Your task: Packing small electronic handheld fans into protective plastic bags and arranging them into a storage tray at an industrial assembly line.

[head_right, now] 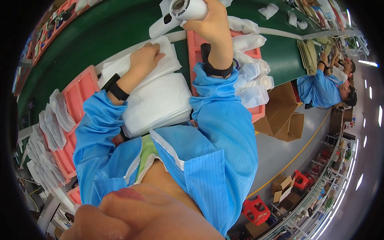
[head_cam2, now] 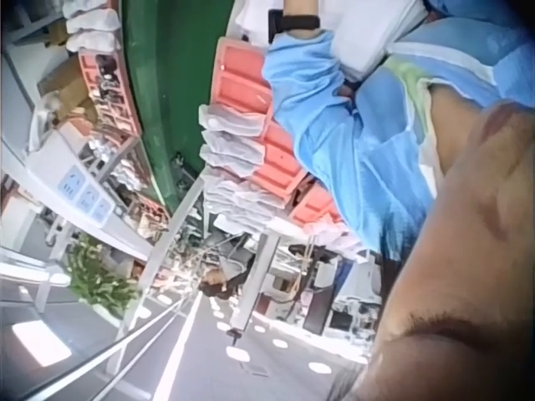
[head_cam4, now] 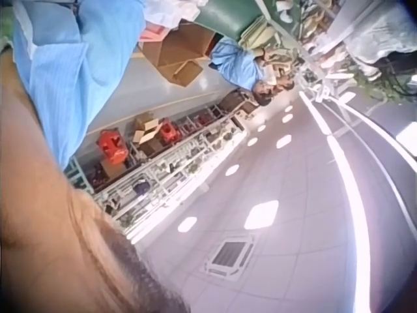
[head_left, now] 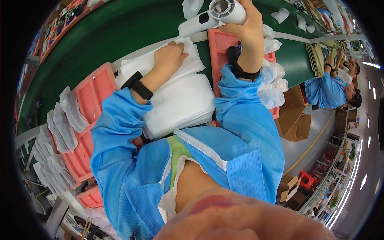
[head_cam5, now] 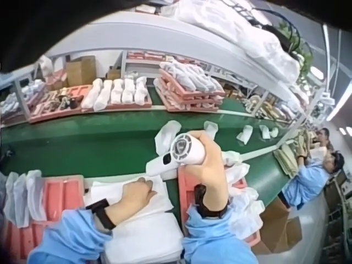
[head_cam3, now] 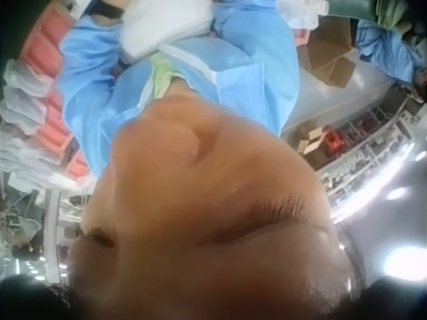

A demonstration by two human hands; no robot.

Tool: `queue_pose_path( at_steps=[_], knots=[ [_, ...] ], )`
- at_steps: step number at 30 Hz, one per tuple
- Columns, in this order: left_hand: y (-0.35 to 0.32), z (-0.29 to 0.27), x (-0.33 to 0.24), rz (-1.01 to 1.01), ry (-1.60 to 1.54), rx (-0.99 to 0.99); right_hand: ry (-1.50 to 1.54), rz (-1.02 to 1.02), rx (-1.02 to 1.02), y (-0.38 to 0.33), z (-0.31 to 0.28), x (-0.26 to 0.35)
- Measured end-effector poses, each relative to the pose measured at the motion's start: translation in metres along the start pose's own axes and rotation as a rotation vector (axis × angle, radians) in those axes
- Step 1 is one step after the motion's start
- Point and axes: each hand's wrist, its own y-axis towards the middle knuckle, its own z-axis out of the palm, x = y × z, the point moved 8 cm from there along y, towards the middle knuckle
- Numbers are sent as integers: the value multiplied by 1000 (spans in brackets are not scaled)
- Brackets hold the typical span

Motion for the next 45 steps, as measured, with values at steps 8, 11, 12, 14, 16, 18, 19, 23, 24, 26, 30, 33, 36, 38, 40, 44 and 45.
queue_pose_path(
  at_steps=[8, 11, 12, 14, 16, 18, 19, 23, 24, 26, 30, 33, 36, 38, 40, 44, 45],
  knots=[
    [-6, -12, 33, -15, -441, -37, -9, 26, 33, 0, -2, 1],
    [-13, -28, 36, -23, -605, -82, 13, 50, 58, 0, 4, 4],
    [-16, -36, 37, -43, -672, -96, 12, 47, 59, 0, 5, 7],
    [-20, -51, 40, -71, -739, -119, 84, 141, 118, -2, 14, 5],
    [-25, -66, 46, -114, -867, -178, 121, 186, 157, -3, 22, 4],
    [-28, -82, 48, -135, -931, -211, 53, 156, 177, -1, 31, 7],
    [-31, -89, 47, -154, -1030, -222, 20, 142, 186, -2, 35, 9],
    [-40, -110, 40, -182, -1373, -340, 71, 32, 114, -5, 67, 22],
    [-42, -116, 40, -175, -1514, -443, 70, 31, 117, -5, 74, 22],
    [-45, -121, 41, -164, -1656, -548, -65, -196, 97, -8, 84, 37],
    [-48, -121, 42, -90, -1964, -554, -171, -421, 78, -20, 108, 31],
    [-43, -123, 42, -15, -2072, -504, -205, -463, 72, -26, 114, 31],
    [-55, -143, 33, 193, -1435, -575, -201, -438, 89, -28, 116, 33],
    [-63, -149, 19, 279, -1111, -594, -210, -417, 56, -30, 113, 35],
    [-74, -160, -4, 270, -750, -670, -212, -408, 40, -30, 112, 35],
    [-74, -157, -28, 473, -433, -807, -348, -370, 5, -28, 108, 28],
    [-78, -159, -38, 579, -363, -856, -317, -337, -7, -25, 106, 21]
  ],
)
